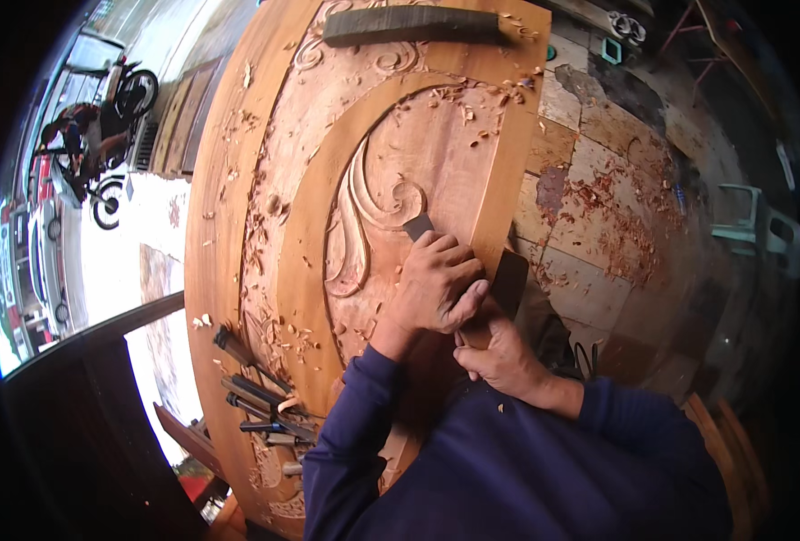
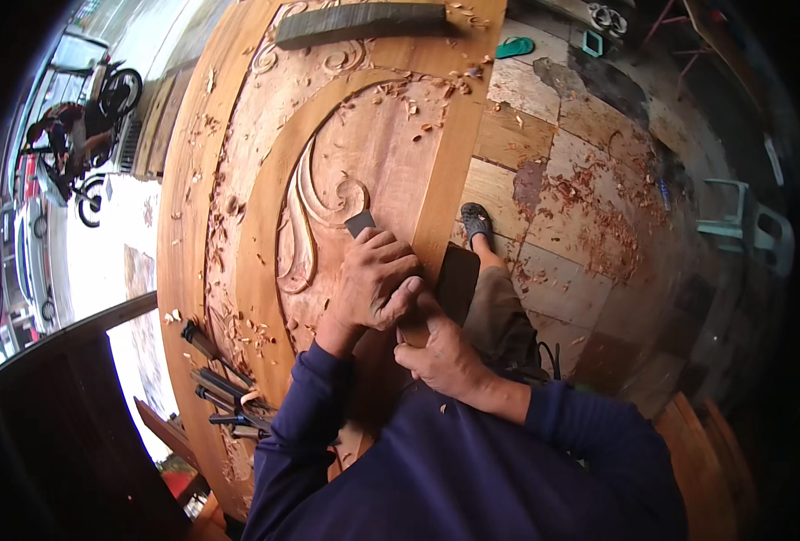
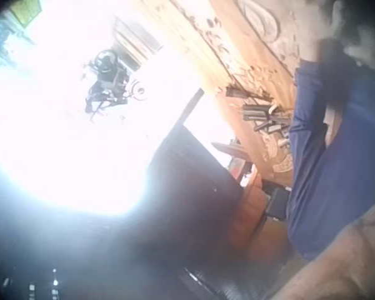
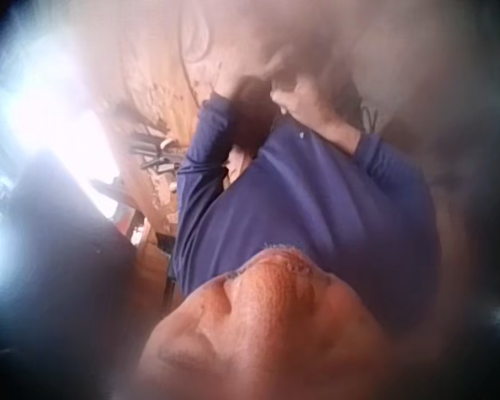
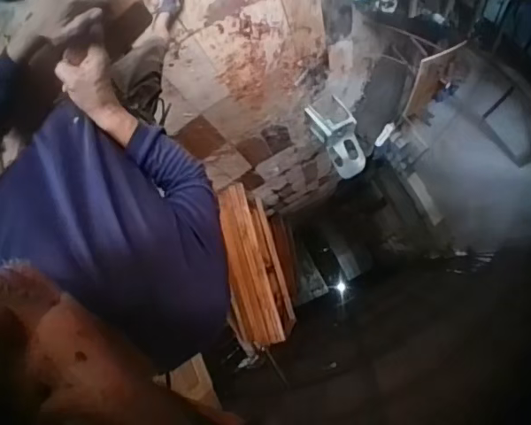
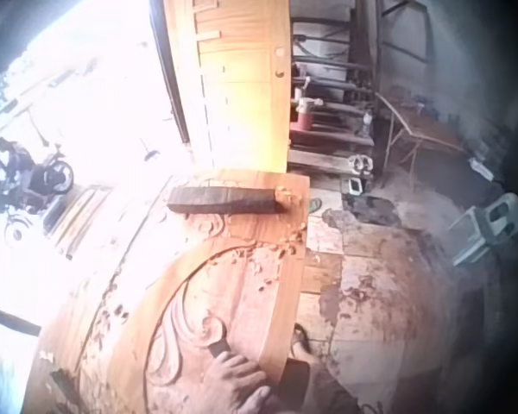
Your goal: The person carves a decorative pattern into a wooden panel using a chisel, moving the tool across the surface to remove wood shavings.
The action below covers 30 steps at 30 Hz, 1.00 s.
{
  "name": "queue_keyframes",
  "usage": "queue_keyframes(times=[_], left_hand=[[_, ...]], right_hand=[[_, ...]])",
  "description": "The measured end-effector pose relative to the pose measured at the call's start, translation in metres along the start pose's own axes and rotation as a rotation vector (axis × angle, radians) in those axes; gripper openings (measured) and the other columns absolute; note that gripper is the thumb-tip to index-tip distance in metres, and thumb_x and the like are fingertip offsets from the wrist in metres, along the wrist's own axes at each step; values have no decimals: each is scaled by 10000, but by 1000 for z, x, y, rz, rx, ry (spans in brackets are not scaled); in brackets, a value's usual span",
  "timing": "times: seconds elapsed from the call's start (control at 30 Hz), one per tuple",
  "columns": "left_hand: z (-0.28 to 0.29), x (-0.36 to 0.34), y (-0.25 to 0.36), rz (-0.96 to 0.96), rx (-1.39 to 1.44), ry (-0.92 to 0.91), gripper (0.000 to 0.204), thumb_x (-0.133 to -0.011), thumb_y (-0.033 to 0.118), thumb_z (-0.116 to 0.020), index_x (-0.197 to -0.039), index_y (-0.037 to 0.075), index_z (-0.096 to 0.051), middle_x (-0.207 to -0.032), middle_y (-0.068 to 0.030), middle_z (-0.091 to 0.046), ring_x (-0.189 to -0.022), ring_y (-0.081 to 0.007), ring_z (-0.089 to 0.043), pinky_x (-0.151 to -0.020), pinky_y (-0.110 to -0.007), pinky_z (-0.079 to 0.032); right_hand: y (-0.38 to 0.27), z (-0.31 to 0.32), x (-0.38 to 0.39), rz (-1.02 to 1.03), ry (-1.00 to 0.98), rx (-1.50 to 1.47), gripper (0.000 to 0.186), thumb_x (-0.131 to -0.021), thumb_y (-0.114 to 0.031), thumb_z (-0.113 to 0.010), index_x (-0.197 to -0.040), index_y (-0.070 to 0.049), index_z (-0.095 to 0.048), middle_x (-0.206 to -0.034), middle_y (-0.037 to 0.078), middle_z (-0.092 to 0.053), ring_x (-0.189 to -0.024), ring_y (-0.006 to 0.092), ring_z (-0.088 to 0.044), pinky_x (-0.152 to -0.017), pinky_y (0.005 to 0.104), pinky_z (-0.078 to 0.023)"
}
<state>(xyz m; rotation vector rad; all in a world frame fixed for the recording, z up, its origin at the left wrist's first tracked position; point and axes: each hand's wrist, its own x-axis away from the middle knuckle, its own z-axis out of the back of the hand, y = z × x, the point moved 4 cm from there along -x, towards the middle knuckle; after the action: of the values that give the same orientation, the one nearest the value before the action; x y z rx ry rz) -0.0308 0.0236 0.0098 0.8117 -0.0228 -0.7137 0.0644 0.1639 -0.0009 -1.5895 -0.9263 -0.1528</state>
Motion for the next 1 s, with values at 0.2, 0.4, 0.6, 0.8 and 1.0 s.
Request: queue_keyframes(times=[0.2, 0.4, 0.6, 0.8, 1.0], left_hand=[[-6, 2, -8, -40, 149, 145, 212, -882, 284, -644, -816, 87, -684, -796, -93, -580, -777, -302, -541, -771, -439, -415], [-3, 10, -10, -53, 158, 153, 192, -878, 256, -625, -766, 101, -648, -759, -85, -554, -762, -300, -525, -772, -436, -404], [0, 9, -13, -22, 177, 131, 227, -880, 253, -601, -711, 101, -591, -722, -94, -518, -747, -300, -512, -756, -440, -388], [4, -7, -27, -48, 195, 161, 219, -868, 226, -584, -696, 90, -575, -715, -109, -524, -740, -315, -536, -748, -446, -395], [2, -2, -15, -23, 212, 178, 207, -839, 239, -597, -691, 94, -592, -694, -96, -544, -701, -305, -543, -716, -437, -407]], right_hand=[[0, -15, 1, 43, 74, -218, 483, -904, 48, -617, -1327, -124, -461, -938, 38, -567, -664, 99, -577, -539, 265, -506], [0, -33, 3, 42, 139, -218, 544, -902, 61, -606, -1384, -134, -447, -952, 43, -571, -658, 105, -579, -526, 268, -509], [-7, -37, 2, 44, 121, -321, 570, -898, 76, -600, -1399, -143, -442, -955, 49, -571, -638, 110, -572, -519, 268, -510], [-12, -31, -10, 38, 147, -410, 627, -896, 69, -614, -1454, -152, -435, -949, 47, -573, -619, 100, -566, -508, 259, -500], [-25, -27, 3, -33, 118, -410, 740, -883, 63, -632, -1553, -137, -390, -938, 51, -580, -616, 95, -563, -488, 254, -483]])
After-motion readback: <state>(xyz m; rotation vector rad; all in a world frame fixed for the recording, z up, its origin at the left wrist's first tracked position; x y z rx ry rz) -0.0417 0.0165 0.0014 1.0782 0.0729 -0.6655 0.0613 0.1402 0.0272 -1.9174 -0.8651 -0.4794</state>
